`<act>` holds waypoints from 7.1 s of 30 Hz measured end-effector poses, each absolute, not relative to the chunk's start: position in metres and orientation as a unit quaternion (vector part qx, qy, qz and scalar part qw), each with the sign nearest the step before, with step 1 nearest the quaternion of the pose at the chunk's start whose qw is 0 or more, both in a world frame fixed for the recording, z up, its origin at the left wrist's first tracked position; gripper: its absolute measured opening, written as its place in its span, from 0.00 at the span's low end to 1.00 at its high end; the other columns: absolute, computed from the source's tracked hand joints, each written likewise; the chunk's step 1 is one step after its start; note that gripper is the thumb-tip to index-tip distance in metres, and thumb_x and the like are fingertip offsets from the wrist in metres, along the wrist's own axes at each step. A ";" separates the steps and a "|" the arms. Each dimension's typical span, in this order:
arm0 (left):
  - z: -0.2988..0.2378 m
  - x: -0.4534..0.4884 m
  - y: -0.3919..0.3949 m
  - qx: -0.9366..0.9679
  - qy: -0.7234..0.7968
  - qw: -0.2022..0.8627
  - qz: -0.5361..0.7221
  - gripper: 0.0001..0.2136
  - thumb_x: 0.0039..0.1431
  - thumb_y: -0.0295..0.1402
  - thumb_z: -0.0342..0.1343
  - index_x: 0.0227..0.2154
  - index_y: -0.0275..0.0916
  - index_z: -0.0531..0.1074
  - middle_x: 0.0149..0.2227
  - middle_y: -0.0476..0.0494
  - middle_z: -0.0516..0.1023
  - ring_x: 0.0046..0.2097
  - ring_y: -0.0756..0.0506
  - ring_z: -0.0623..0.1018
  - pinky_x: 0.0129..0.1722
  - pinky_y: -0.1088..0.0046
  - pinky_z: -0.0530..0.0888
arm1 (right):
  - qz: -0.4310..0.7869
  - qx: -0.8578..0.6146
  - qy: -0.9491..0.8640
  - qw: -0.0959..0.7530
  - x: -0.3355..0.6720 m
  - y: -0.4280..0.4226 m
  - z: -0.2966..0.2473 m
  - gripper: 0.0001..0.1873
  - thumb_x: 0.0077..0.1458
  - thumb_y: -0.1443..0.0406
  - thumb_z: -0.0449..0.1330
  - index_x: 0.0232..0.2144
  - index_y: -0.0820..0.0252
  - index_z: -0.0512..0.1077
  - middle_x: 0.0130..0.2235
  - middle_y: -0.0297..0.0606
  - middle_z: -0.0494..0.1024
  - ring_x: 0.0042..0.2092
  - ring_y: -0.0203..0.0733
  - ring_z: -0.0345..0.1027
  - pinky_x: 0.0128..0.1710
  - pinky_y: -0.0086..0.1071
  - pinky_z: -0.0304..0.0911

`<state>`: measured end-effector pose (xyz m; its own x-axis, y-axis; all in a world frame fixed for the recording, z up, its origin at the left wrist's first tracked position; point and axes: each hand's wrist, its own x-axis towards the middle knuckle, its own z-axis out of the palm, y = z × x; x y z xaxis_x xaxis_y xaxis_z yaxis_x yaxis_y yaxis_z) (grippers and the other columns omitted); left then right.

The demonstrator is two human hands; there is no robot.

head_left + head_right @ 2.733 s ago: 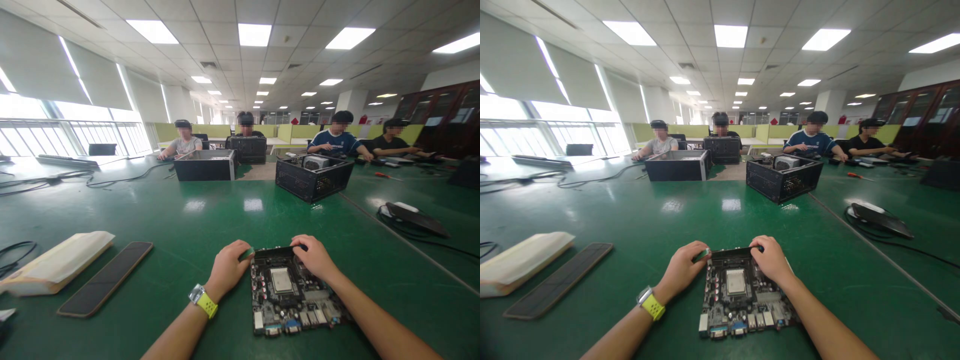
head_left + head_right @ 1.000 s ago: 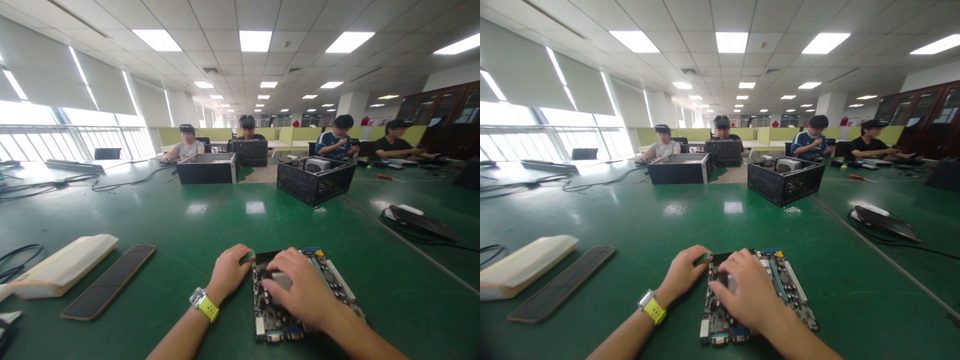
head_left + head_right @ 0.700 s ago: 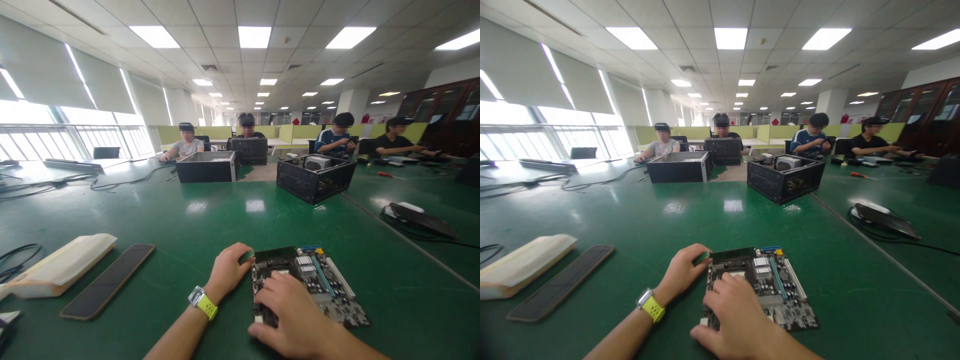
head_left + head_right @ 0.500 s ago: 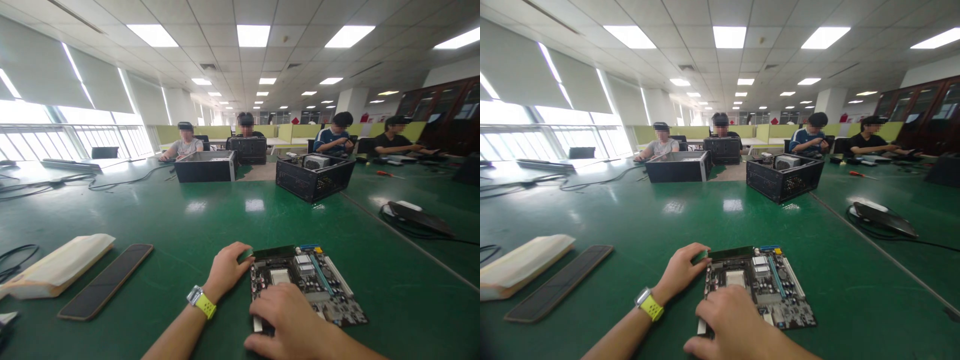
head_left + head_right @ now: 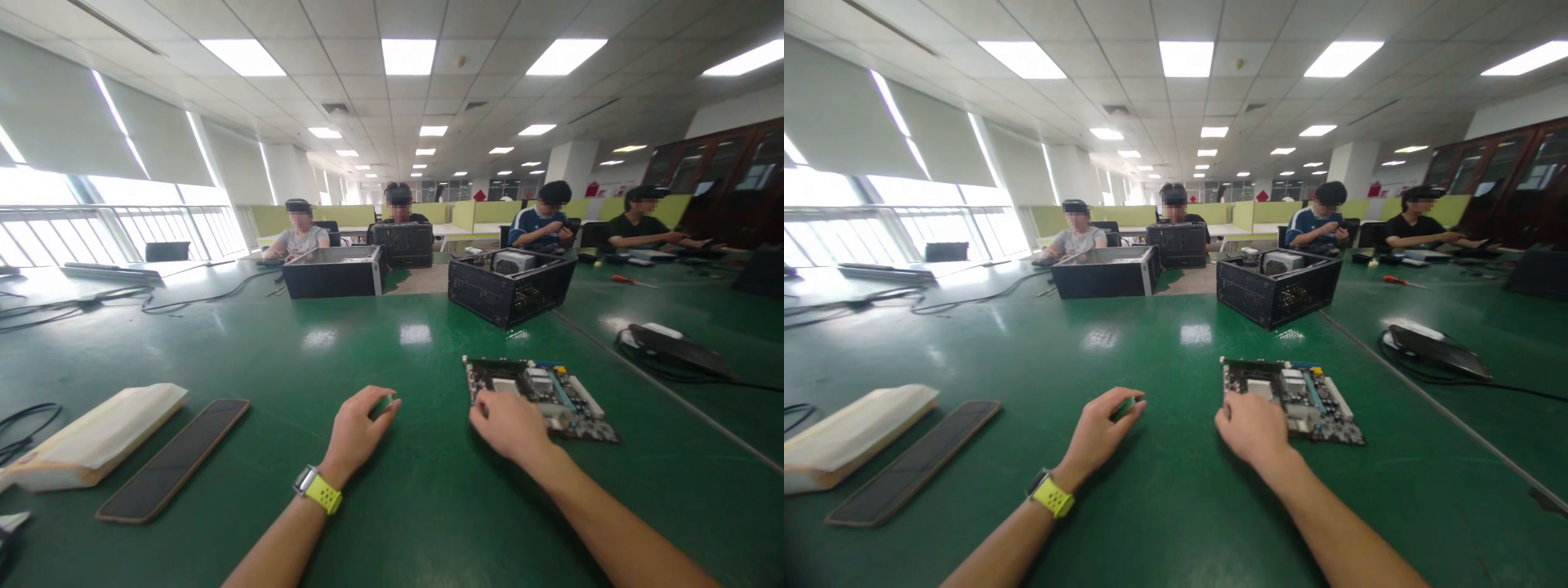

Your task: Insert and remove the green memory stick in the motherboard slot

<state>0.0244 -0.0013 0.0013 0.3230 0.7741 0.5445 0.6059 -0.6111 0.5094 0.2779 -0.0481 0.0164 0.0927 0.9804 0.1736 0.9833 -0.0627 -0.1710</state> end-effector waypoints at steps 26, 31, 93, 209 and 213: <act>0.000 0.027 -0.004 0.815 0.411 0.124 0.388 0.07 0.59 0.34 0.53 0.35 0.40 0.74 0.37 0.46 0.77 0.39 0.46 0.76 0.41 0.71 0.70 | -0.008 -0.815 -0.569 0.108 0.376 -0.016 0.008 0.21 0.54 0.51 0.47 0.37 0.57 0.73 0.41 0.47 0.74 0.41 0.53 0.69 0.36 0.42 0.62; 0.001 0.028 -0.004 0.815 0.411 0.124 0.388 0.07 0.59 0.34 0.52 0.35 0.40 0.74 0.36 0.46 0.77 0.38 0.46 0.76 0.40 0.72 0.70 | -0.051 -0.801 -0.591 0.078 0.366 -0.021 0.017 0.21 0.55 0.53 0.48 0.35 0.60 0.74 0.38 0.50 0.75 0.40 0.56 0.69 0.33 0.42 0.62; 0.008 0.036 -0.013 0.858 0.355 0.178 0.327 0.07 0.55 0.27 0.51 0.31 0.39 0.75 0.33 0.44 0.76 0.37 0.46 0.74 0.39 0.73 0.70 | 0.198 -0.526 -0.751 0.346 0.290 -0.035 -0.001 0.09 0.50 0.65 0.55 0.30 0.59 0.76 0.36 0.38 0.79 0.40 0.43 0.70 0.45 0.36 0.61; 0.003 0.018 -0.001 0.755 0.451 0.113 0.462 0.12 0.60 0.39 0.51 0.32 0.36 0.74 0.24 0.50 0.75 0.25 0.52 0.71 0.27 0.80 0.66 | 0.019 -0.656 -0.751 0.072 0.236 -0.074 0.018 0.07 0.47 0.64 0.54 0.28 0.58 0.71 0.28 0.44 0.77 0.30 0.49 0.71 0.27 0.33 0.57; 0.005 0.022 -0.002 0.768 0.442 0.117 0.449 0.12 0.60 0.38 0.51 0.31 0.36 0.75 0.24 0.50 0.76 0.25 0.52 0.71 0.27 0.79 0.66 | -0.010 -0.768 -0.636 0.074 0.303 -0.034 0.023 0.10 0.50 0.64 0.52 0.33 0.57 0.71 0.33 0.47 0.77 0.33 0.52 0.72 0.29 0.37 0.58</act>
